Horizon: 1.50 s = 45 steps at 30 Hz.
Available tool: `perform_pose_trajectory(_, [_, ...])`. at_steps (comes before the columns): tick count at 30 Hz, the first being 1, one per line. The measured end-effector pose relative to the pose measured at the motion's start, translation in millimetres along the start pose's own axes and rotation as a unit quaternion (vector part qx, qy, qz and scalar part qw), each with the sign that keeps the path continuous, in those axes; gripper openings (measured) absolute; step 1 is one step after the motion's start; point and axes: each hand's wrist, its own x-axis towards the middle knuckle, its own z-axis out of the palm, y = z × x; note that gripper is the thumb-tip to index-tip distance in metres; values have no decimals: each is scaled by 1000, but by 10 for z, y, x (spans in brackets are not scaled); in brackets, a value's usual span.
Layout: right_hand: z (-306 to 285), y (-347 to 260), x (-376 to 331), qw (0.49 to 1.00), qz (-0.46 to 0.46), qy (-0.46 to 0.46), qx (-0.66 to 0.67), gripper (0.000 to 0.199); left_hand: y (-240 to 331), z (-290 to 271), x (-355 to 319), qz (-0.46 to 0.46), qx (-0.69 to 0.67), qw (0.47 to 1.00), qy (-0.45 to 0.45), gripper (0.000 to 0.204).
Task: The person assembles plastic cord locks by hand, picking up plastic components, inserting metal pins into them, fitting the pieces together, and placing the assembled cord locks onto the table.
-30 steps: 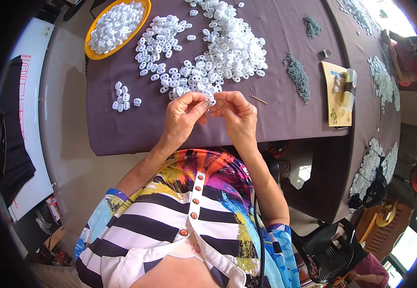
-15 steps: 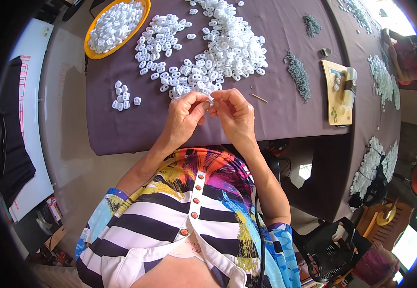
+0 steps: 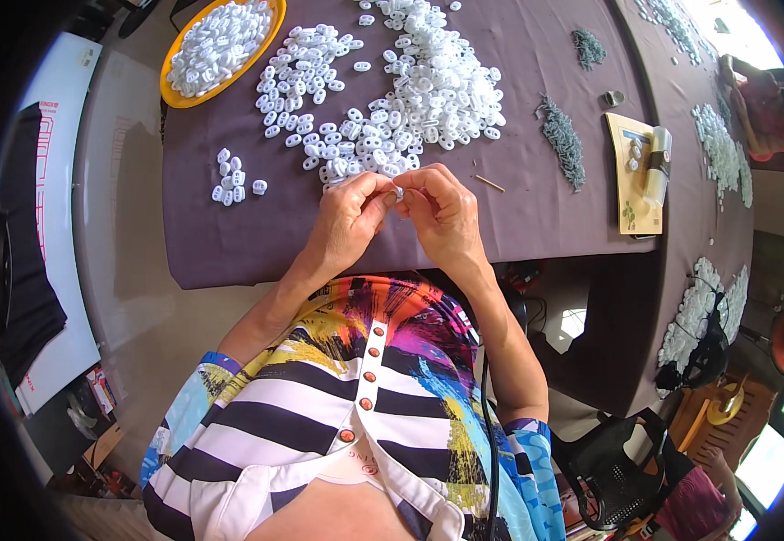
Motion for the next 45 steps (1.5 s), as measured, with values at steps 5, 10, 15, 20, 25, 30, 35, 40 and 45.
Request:
perform_pose_trajectory(5, [-14, 40, -2, 1000, -4, -11, 12, 15, 3, -9, 10, -11, 6, 1000, -11, 7])
perform_pose_trajectory(10, [-11, 65, -17, 999, -3, -16, 30, 15, -13, -21, 8, -11, 3, 1000, -15, 7])
perform_pose_trajectory(15, [12, 56, -23, 999, 8, -1, 34, 15, -21, -18, 14, 1, 9, 1000, -7, 6])
perform_pose_trajectory(20, [3, 68, -18, 1000, -1, -8, 21, 15, -46, -15, 19, 35, 13, 999, -9, 6])
perform_pose_trajectory(25, [22, -43, 6, 998, -39, -3, -45, 15, 5, -39, 19, 18, 42, 999, -15, 5])
perform_pose_trajectory(30, [37, -50, 32, 987, -94, -3, -134, 15, -2, -31, 8, 17, 78, 997, -9, 5])
perform_pose_trajectory(35, [60, -43, 35, 990, -70, 0, -120, 15, -114, 4, 11, 112, 126, 985, 40, 9])
perform_pose_trajectory(40, [72, 139, 30, 999, 1, -7, -42, 15, -162, -7, 14, 86, 138, 986, 22, 9])
perform_pose_trajectory(45, [106, 192, -15, 995, 54, 31, 77, 15, -178, 26, -33, -21, 30, 999, 18, 10])
